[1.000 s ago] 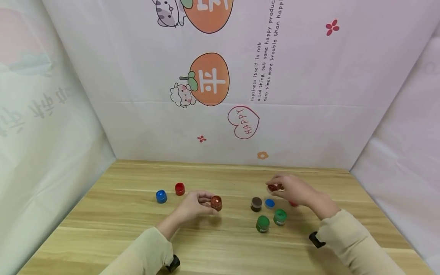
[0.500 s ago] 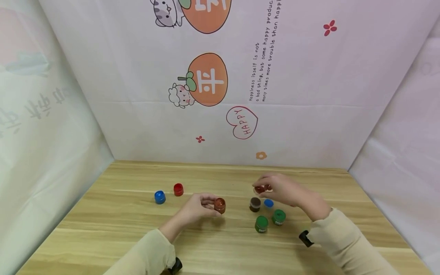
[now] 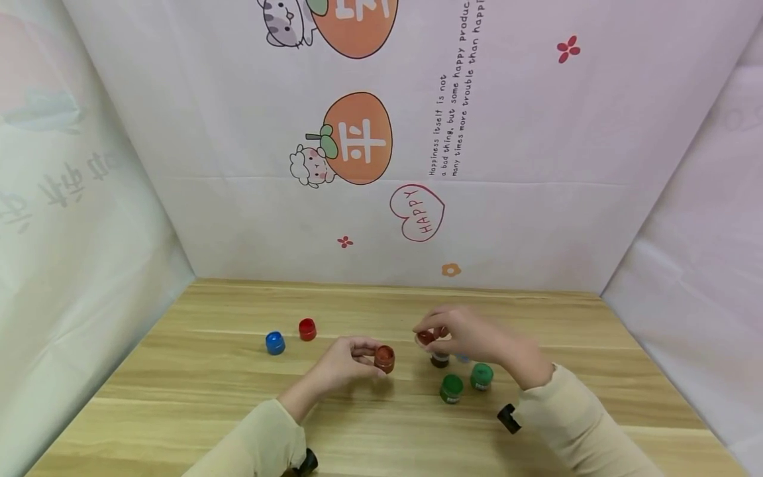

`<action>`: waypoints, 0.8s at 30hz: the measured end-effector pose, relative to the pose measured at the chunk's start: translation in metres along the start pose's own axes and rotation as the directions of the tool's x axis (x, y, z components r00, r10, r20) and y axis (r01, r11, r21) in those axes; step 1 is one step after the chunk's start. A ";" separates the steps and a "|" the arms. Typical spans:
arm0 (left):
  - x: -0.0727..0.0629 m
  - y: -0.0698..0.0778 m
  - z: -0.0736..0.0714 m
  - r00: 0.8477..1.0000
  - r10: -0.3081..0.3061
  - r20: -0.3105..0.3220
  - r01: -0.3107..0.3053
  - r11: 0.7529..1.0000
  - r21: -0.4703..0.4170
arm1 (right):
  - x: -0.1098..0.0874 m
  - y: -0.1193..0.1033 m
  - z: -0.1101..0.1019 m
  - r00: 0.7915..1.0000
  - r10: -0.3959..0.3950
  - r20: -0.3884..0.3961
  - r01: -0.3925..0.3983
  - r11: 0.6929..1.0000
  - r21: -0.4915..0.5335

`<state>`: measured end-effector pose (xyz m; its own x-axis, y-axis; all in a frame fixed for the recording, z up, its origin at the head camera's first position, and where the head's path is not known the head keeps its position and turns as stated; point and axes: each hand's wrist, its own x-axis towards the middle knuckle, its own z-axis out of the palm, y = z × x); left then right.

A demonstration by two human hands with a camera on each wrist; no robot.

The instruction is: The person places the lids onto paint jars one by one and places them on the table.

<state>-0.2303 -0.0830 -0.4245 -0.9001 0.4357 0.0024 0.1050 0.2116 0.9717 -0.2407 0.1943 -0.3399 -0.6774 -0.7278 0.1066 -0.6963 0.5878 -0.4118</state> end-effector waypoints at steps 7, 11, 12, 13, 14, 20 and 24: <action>-0.001 0.003 0.002 1.000 -0.006 0.010 0.006 1.000 0.031 | 0.011 -0.009 0.007 0.996 -0.083 -0.019 0.083 0.997 0.003; -0.002 0.005 0.004 1.000 -0.009 0.020 0.008 1.000 0.026 | 0.015 -0.013 0.009 0.993 -0.113 -0.019 0.113 0.994 0.012; -0.002 0.006 0.004 1.000 -0.007 0.025 0.007 1.000 0.021 | 0.016 -0.015 0.010 0.994 -0.112 -0.016 0.113 0.993 0.017; -0.002 0.006 0.004 0.999 -0.005 0.031 0.005 1.000 0.012 | 0.017 -0.016 0.010 0.993 -0.116 -0.014 0.116 0.993 0.020; -0.002 0.006 0.005 0.999 -0.004 0.037 0.004 1.000 0.005 | 0.017 -0.018 0.011 0.993 -0.120 -0.012 0.120 0.993 0.017; -0.001 0.006 0.006 0.998 0.016 0.065 -0.016 1.000 -0.008 | 0.021 -0.025 0.015 0.989 -0.147 0.007 0.147 0.989 0.007; -0.002 0.005 0.007 0.997 0.021 0.068 -0.021 1.000 -0.002 | 0.023 -0.029 0.018 0.989 -0.146 0.029 0.145 0.989 0.027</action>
<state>-0.2255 -0.0767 -0.4213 -0.8670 0.4983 0.0065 0.1227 0.2008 0.9719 -0.2320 0.1541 -0.3420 -0.5611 -0.8160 0.1390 -0.7809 0.4661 -0.4159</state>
